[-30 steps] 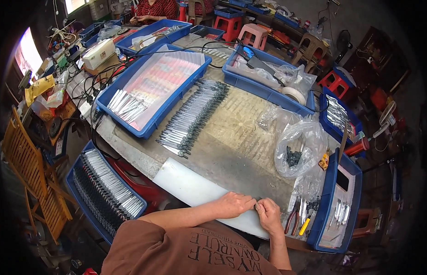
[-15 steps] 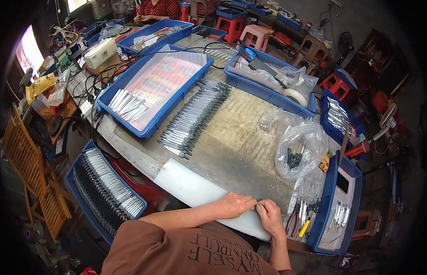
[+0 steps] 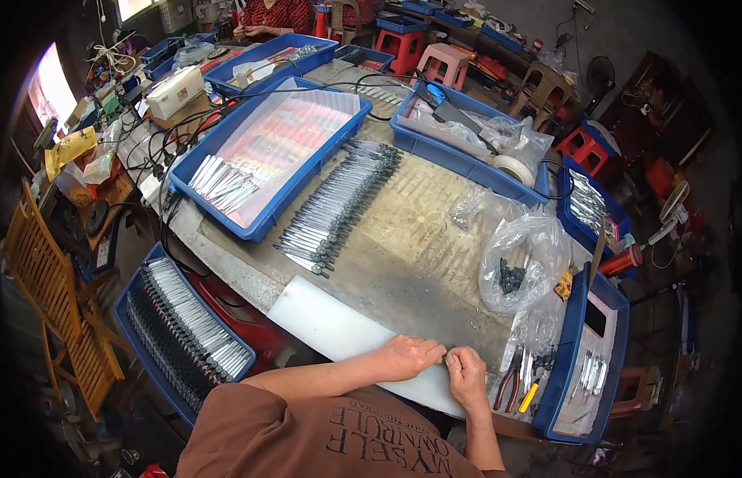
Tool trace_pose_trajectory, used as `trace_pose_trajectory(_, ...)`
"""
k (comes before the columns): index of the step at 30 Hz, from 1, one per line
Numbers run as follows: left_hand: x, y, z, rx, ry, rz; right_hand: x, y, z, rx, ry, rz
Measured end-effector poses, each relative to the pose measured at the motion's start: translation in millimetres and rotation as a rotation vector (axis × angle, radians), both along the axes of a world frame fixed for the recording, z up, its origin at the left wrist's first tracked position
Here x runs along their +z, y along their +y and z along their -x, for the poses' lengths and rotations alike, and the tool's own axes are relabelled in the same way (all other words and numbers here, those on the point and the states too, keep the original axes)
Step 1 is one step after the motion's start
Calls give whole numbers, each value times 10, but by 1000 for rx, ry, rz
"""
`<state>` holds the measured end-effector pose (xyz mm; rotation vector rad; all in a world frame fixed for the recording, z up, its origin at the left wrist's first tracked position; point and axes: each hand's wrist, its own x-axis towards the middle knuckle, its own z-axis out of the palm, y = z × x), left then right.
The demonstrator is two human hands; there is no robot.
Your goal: The person assembles small metal pins into plastic components by hand at a worktable.
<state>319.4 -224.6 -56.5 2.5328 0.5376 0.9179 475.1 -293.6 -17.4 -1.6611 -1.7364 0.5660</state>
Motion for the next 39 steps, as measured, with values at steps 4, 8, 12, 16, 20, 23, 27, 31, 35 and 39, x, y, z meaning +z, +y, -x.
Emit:
trace_pose_trajectory(4,11,1,-3,-15,-21,-2,9,1,-18,-3,36,24)
trace_pose_trajectory(8,20,0,9,-50,-31,-9,43,7,-70,46,57,75)
trace_pose_trajectory(12,24,2,11,-74,-32,-4,94,10,-95,102,51,114)
trace_pose_trajectory(16,21,-5,8,-63,-35,-13,68,10,-96,106,30,91)
trace_pose_trajectory(20,34,-11,6,-20,-32,-17,-2,23,-39,80,18,-6)
trace_pose_trajectory(23,34,-12,3,2,-19,-32,-60,15,-2,38,-33,-56)
trace_pose_trajectory(27,12,-15,-5,23,-34,-24,-131,5,70,-46,-78,-148)
trace_pose_trajectory(31,22,-6,-3,30,-40,-22,-168,-4,93,-104,-103,-187)
trace_pose_trajectory(35,31,-5,10,18,-40,-4,-70,8,51,-79,-44,-116)
trace_pose_trajectory(39,47,3,23,-40,-28,8,44,15,-93,112,-6,14)
